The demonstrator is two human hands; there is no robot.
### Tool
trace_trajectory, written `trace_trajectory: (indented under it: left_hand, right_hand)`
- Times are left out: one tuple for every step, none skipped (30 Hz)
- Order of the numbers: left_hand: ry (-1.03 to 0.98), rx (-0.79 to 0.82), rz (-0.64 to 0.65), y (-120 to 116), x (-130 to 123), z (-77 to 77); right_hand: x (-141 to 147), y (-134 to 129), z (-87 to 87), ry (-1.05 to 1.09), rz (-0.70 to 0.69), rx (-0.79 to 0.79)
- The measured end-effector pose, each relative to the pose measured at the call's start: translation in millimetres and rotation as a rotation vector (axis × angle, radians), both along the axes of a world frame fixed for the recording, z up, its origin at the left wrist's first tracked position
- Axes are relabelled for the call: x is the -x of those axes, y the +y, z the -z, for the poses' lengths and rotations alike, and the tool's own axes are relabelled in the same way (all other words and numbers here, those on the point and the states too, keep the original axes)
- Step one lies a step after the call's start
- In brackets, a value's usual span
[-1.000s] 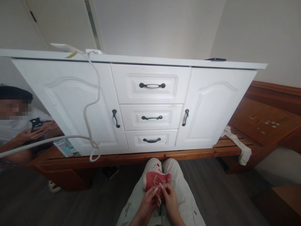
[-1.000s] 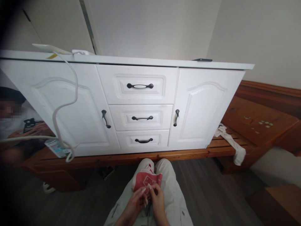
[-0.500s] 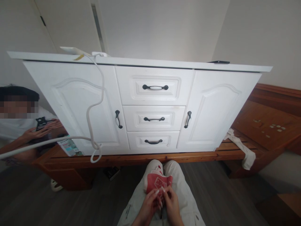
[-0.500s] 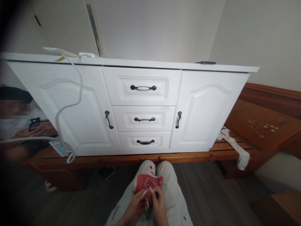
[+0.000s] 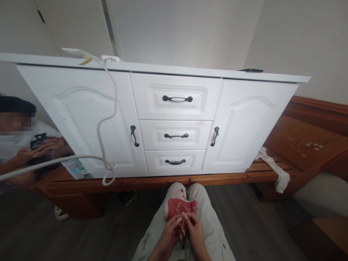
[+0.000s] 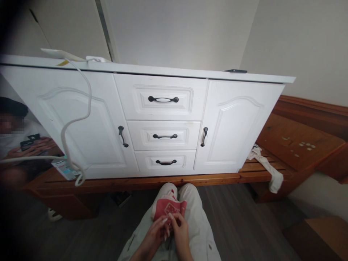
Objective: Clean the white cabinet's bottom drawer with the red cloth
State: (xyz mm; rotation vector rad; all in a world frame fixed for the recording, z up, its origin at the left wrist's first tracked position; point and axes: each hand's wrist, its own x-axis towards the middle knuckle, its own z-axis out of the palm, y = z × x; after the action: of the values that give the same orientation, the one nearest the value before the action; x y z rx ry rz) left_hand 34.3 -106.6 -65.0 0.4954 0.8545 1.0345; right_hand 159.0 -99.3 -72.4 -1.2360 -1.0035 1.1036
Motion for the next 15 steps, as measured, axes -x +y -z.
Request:
trace_trajectory:
  left_hand:
    - [0.0,0.0,0.004,0.0,-0.1,-0.2]
    - [0.0,0.001,0.007,-0.1,-0.1,-0.4]
    - [0.0,-0.001,0.009,-0.4,-0.1,-0.7]
    - [-0.002,-0.004,0.011,-0.9,0.0,-1.3]
    - [-0.004,-0.009,0.014,-1.5,0.2,-2.2]
    - [-0.009,-0.014,0.019,-2.1,0.5,-3.3]
    - [-0.012,-0.016,0.023,-2.6,0.7,-4.4]
    - [-0.017,-0.017,0.025,-2.9,1.0,-5.5]
    - [-0.021,-0.015,0.024,-3.0,1.1,-6.5]
    - [-0.022,-0.012,0.021,-2.9,1.1,-7.1]
    - [-0.023,-0.011,0.017,-2.6,1.0,-7.4]
    - [-0.023,-0.01,0.012,-2.2,0.8,-7.5]
    - [-0.022,-0.01,0.01,-1.8,0.6,-7.5]
    - [-0.022,-0.01,0.01,-1.6,0.4,-7.7]
    - [-0.021,-0.01,0.014,-1.6,0.3,-8.0]
  right_hand:
    - [-0.2,-0.1,0.2,0.005,-0.015,0.018]
    - [-0.4,-0.2,0.4,0.007,-0.021,0.033]
    - [-0.5,-0.2,0.6,0.005,-0.018,0.042]
    - [-0.6,-0.2,0.9,0.002,-0.008,0.043]
    - [-0.7,-0.2,1.1,-0.001,-0.001,0.04]
    - [-0.7,-0.3,1.4,-0.002,0.0,0.033]
    - [-0.7,-0.5,1.7,-0.002,-0.005,0.024]
    - [-0.8,-0.8,1.9,-0.001,-0.012,0.012]
    - [-1.0,-1.2,2.2,0.002,-0.021,0.001]
    - [-1.2,-1.7,2.4,0.005,-0.029,-0.008]
    - [-1.5,-2.1,2.6,0.008,-0.038,-0.014]
    - [-1.8,-2.4,2.7,0.011,-0.044,-0.017]
    - [-2.1,-2.5,2.7,0.011,-0.046,-0.019]
    - [-2.3,-2.5,2.5,0.01,-0.042,-0.019]
    - [-2.5,-2.3,2.2,0.007,-0.034,-0.018]
